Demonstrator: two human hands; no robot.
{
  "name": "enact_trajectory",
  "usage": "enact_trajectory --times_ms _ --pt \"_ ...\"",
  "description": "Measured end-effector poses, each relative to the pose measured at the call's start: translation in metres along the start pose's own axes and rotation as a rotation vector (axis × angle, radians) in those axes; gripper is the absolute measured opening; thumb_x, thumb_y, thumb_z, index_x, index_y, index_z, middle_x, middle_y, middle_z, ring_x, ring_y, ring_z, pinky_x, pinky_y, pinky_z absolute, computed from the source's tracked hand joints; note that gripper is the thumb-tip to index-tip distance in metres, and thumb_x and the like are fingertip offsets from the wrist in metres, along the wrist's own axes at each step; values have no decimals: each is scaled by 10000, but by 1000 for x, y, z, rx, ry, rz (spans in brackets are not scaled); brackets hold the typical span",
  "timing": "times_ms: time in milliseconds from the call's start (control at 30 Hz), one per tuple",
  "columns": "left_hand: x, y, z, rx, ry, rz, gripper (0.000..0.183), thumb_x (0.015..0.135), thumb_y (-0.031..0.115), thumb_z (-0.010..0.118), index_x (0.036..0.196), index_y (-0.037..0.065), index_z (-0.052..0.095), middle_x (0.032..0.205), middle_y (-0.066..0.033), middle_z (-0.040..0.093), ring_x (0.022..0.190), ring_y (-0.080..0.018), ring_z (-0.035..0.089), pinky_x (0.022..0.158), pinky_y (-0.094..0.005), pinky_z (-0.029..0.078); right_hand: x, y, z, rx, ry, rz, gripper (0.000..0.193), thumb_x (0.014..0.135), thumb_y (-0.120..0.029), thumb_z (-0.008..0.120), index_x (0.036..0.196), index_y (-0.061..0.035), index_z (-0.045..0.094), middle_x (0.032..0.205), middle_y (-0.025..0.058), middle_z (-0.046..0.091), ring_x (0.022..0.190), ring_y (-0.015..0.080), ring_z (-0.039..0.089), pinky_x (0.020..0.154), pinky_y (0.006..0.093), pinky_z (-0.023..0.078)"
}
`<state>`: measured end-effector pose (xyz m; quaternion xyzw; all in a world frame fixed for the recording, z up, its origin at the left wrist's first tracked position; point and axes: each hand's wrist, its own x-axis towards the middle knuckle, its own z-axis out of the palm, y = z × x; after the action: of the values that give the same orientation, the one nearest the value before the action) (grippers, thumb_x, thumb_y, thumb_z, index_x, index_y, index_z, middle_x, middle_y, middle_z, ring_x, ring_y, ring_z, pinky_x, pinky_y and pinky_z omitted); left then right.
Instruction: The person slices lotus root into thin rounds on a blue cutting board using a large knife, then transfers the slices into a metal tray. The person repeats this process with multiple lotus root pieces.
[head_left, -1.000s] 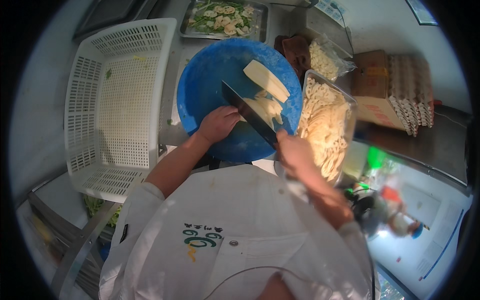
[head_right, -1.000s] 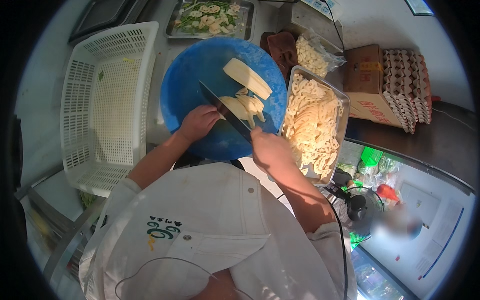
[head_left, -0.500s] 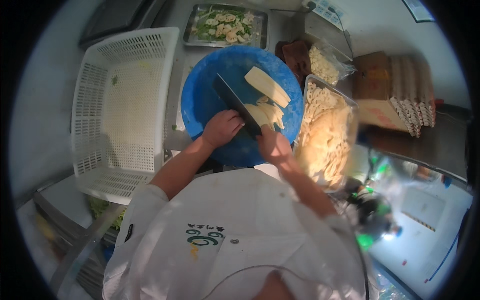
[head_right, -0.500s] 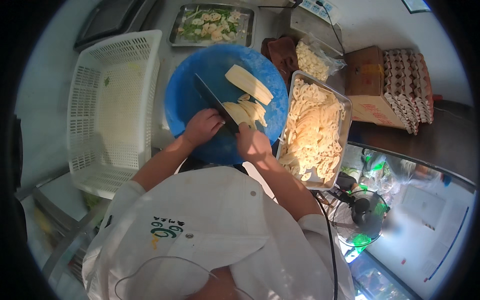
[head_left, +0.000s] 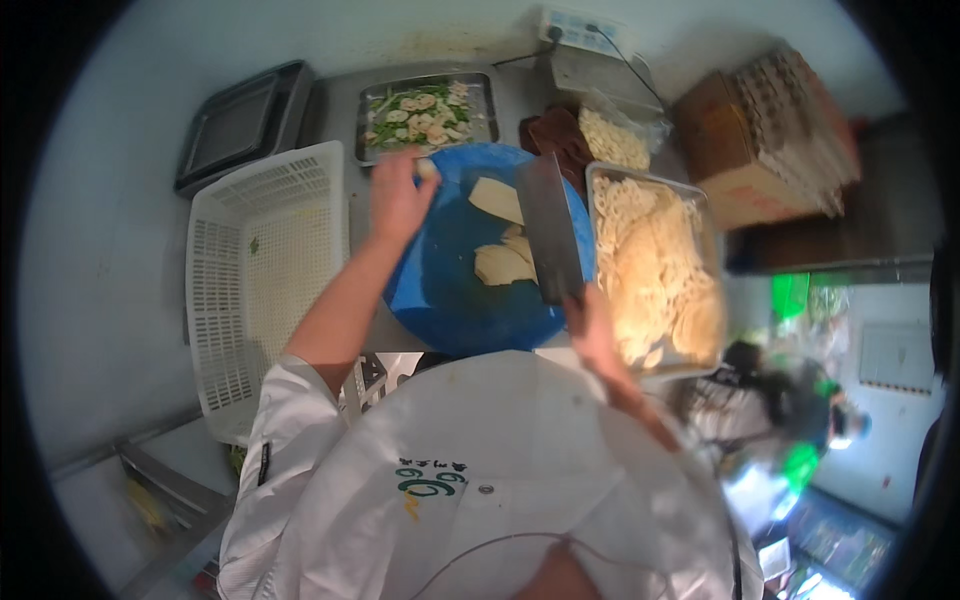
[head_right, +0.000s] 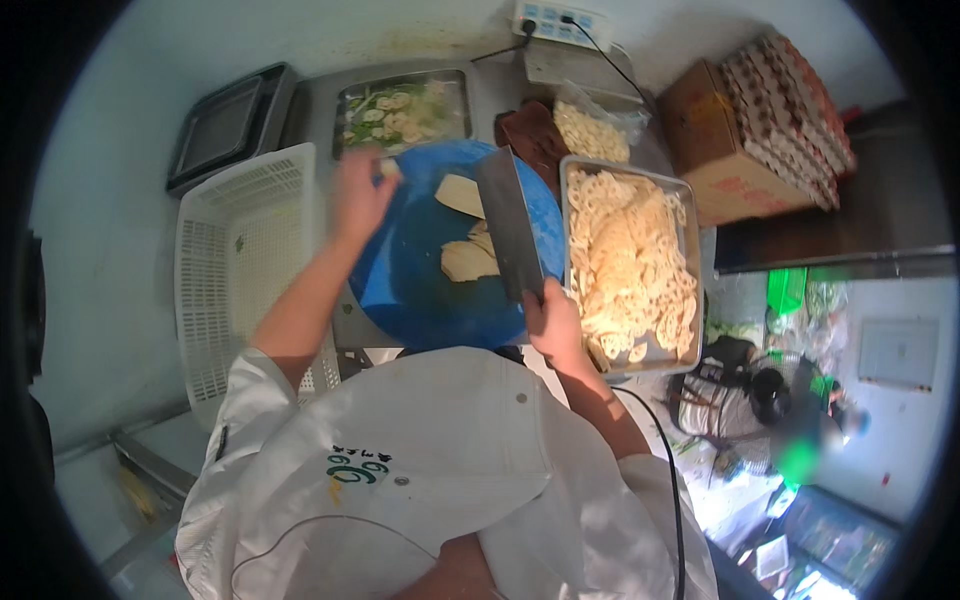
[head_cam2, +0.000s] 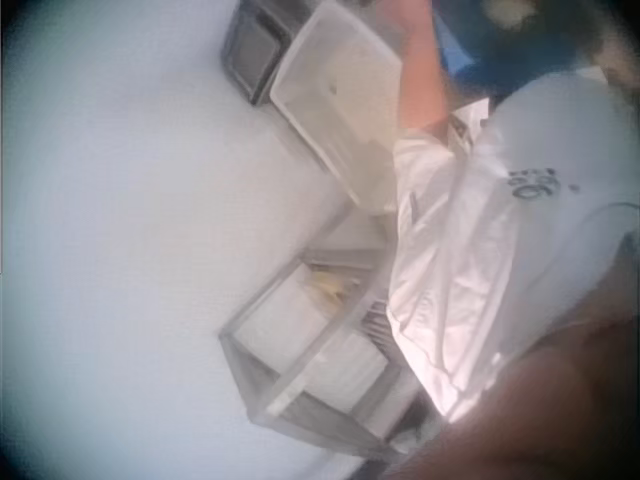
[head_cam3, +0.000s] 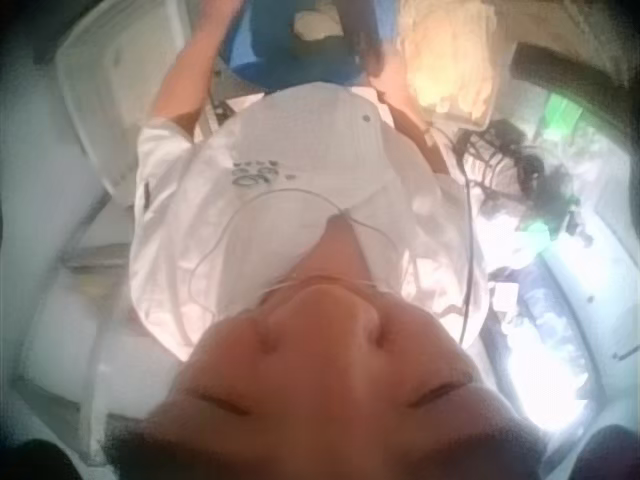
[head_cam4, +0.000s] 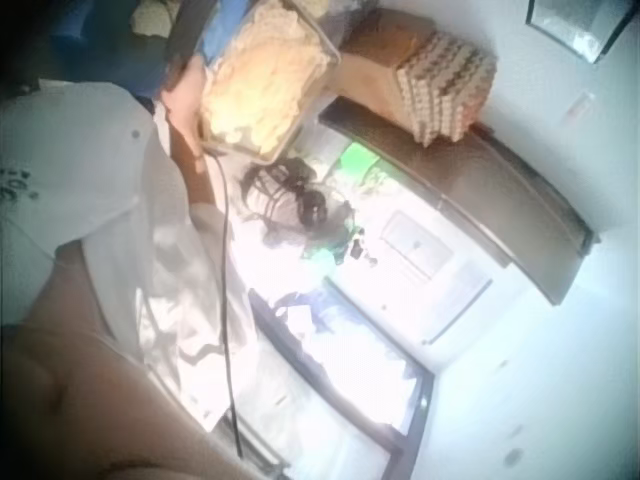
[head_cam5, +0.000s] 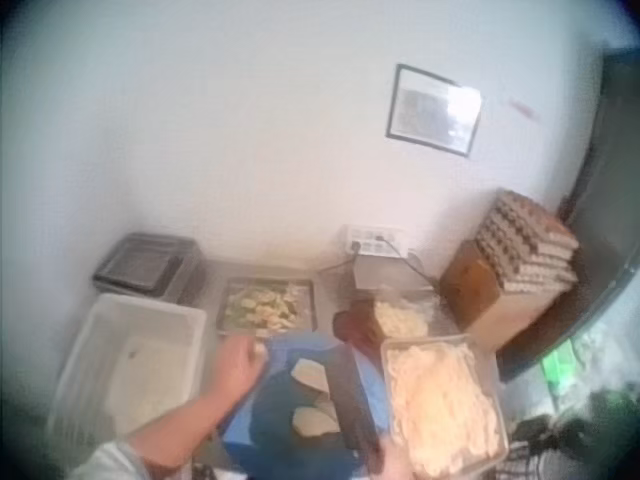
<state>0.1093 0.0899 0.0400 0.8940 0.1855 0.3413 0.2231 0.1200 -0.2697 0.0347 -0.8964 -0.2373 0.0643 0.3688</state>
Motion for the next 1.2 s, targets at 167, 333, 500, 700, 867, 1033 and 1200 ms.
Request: enact_trajectory --times_ms 167,333,500,700,867,1033,1200 --pt "11 34 16 -155 -385 120 257 874 240 725 1056 68 667 1059 -157 655 1038 -380 614 899 -468 500 -21 18 0 136 114 230 196 969 -183 636 1020 -4 576 692 182 650 597 348 654 545 428 486" --pt "-59 64 53 -193 -753 232 470 791 343 800 1159 82 665 1154 -152 657 1125 -366 601 968 -456 491 -50 36 -2 542 97 613 148 972 -130 632 1065 -23 591 664 65 621 532 149 588 487 305 452" --pt "-76 57 86 -220 -784 538 791 747 416 831 1419 125 533 1499 -143 464 1388 -374 436 1122 -478 395 -84 45 9 678 30 756 206 965 -125 636 1143 -32 590 722 61 632 541 146 572 499 309 455" --pt "-77 81 90 -182 -887 613 845 733 389 843 1472 167 500 1593 -154 359 1434 -439 367 1162 -545 331 -101 41 57 501 -56 496 374 924 -268 672 1182 -8 600 1024 161 723 986 308 684 829 420 532" --pt "-102 88 92 -273 -697 485 708 725 260 858 1359 86 594 1544 -209 402 1381 -442 421 1141 -520 363 -78 24 60 457 -249 558 412 913 -333 677 1131 6 592 1000 237 694 1010 375 680 843 446 530" --pt "-119 119 103 -396 -500 387 622 684 150 866 1261 65 648 1465 -210 473 1280 -438 488 1065 -510 423 -74 32 41 416 -295 580 404 909 -352 684 1014 18 561 923 251 672 858 391 691 743 463 536" --pt "-110 175 125 -471 -545 415 613 689 154 868 1258 79 651 1458 -203 481 1270 -422 501 1051 -489 443 -78 38 -8 480 -200 658 375 899 -298 691 1027 22 546 793 198 643 720 310 676 646 422 532"
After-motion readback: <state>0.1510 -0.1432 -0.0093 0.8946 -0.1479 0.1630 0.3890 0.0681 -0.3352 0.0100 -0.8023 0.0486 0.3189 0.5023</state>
